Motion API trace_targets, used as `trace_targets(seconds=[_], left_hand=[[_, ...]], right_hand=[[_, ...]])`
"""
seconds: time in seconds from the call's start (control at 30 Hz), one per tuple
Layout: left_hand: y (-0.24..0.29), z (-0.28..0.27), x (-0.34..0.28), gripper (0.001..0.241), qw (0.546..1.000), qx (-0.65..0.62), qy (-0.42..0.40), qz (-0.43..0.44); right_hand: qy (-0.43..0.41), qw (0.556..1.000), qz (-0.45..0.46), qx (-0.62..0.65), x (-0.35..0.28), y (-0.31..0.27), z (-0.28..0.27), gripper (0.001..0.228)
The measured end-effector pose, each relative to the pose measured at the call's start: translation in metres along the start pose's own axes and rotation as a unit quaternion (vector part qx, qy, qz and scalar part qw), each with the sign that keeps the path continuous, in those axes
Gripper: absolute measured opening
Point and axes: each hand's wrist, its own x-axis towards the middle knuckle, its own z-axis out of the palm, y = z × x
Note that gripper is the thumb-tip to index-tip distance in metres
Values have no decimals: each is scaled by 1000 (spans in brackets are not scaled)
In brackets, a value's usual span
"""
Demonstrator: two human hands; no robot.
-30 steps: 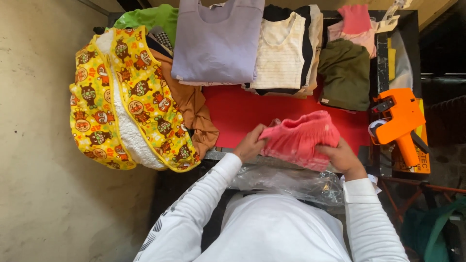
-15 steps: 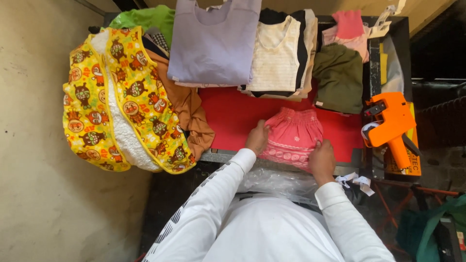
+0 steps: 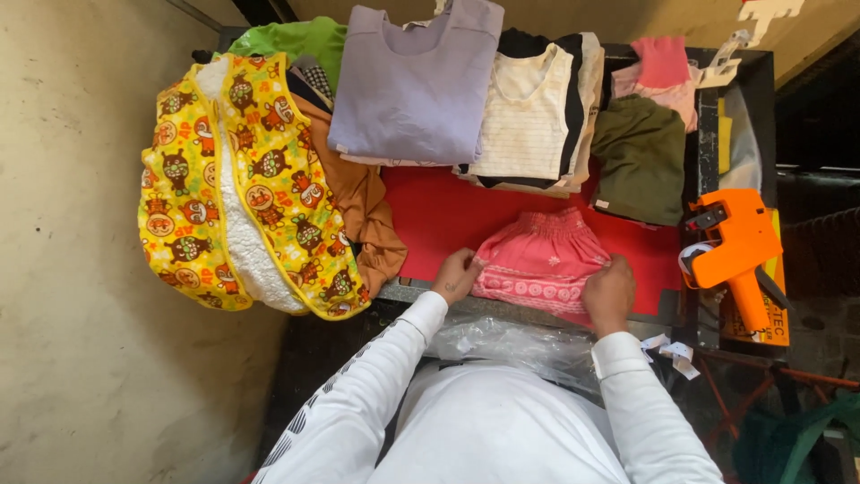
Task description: The person folds a light purple t-shirt and a pink patterned skirt on a red table. They then use an orange handheld tape dispenser to apply a label to the skirt. Finally, they fold a yellow patterned blanket.
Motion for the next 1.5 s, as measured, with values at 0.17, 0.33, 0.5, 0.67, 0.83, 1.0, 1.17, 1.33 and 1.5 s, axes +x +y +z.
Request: trace_targets(seconds=[0.17,0.33,0.5,0.67,0.83,1.0,1.17,1.33,1.5], left_hand=[[23,-18,-16,34,986,-135,93,16],[23,-49,-26,61,996,-38,66,-41],[62,-66,-18,69,983,179,12,-29],[52,-36,42,41,987,154,39,11],[82,-22,14,31,969,118,188,105],[54,15,-11,49,924,233,180,242],[19,25,-22,85,907,286,92,296],[-29,19,-1,97,894,316,60,313],[-13,10,-17,111,873,359,39,329]], right_hand=[[68,987,-129,68,-8,-10,22,31],[39,978,-205,16,-14,-39,37,32],[26,998,-51,-7,-14,-94,4,47],[-43,997,-56,14,8,-83,12,40],[56,994,-49,74,9,-78,4,30],[251,938,-239,-30,-6,-67,17,26],[171,913,-368,-48,-34,-65,39,41],[8,947,-316,-67,-23,-50,40,53],[2,932,-359,-48,-36,-46,20,68]])
